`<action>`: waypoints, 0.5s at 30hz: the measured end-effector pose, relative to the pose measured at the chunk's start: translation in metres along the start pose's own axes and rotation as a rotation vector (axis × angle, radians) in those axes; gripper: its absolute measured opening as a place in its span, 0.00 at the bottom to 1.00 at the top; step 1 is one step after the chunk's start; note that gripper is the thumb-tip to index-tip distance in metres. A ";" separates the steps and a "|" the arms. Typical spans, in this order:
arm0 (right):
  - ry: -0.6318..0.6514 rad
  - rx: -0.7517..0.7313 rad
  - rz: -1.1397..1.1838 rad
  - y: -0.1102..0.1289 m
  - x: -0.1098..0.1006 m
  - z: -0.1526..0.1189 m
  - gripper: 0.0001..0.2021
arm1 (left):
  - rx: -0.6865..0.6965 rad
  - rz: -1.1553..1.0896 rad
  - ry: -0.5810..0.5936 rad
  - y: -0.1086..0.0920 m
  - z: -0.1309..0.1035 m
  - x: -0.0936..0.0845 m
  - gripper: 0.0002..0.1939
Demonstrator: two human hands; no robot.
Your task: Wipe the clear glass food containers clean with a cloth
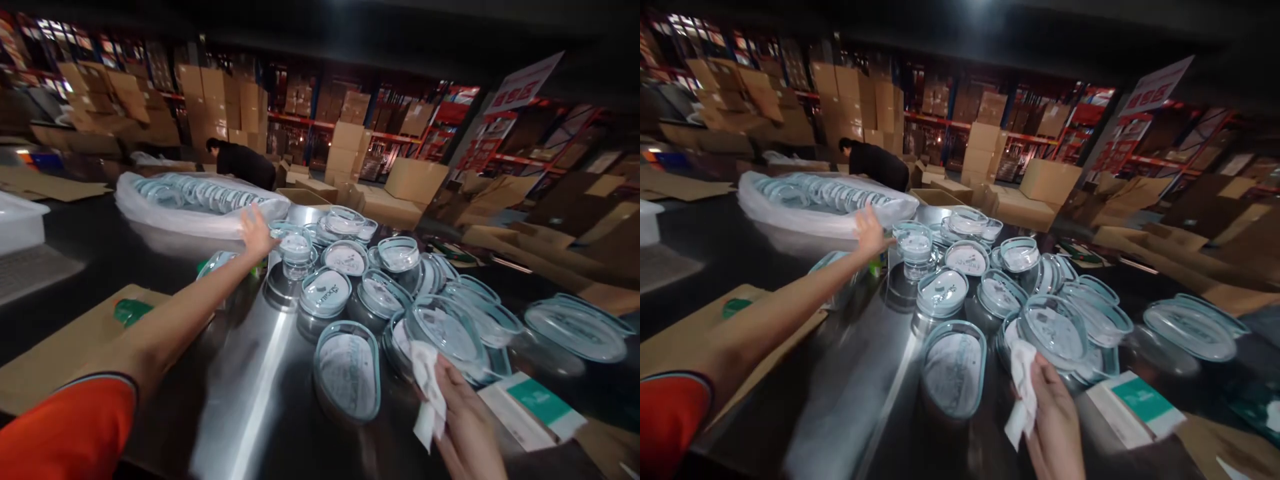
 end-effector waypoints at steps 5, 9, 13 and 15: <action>-0.087 -0.460 -0.532 0.004 -0.005 -0.006 0.22 | 0.455 -0.274 0.574 -0.032 -0.138 0.028 0.63; 0.168 -0.948 -0.914 0.013 0.044 -0.025 0.10 | 0.395 -0.540 0.965 -0.017 -0.237 0.066 0.74; 0.446 -1.136 -1.123 0.005 0.087 -0.031 0.12 | 0.286 -0.621 0.936 -0.007 -0.245 0.094 0.74; 0.484 -1.176 -1.207 -0.001 0.098 -0.029 0.12 | 0.224 -0.676 0.966 -0.004 -0.240 0.103 0.73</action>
Point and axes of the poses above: each hand's wrist, its own z-axis towards the middle knuckle, its own x-axis out of the palm, y = z × x, the point moved 6 cm from there along z, towards the middle knuckle, and after that the axes turned 14 degrees about -z, right-handed, at the moved point
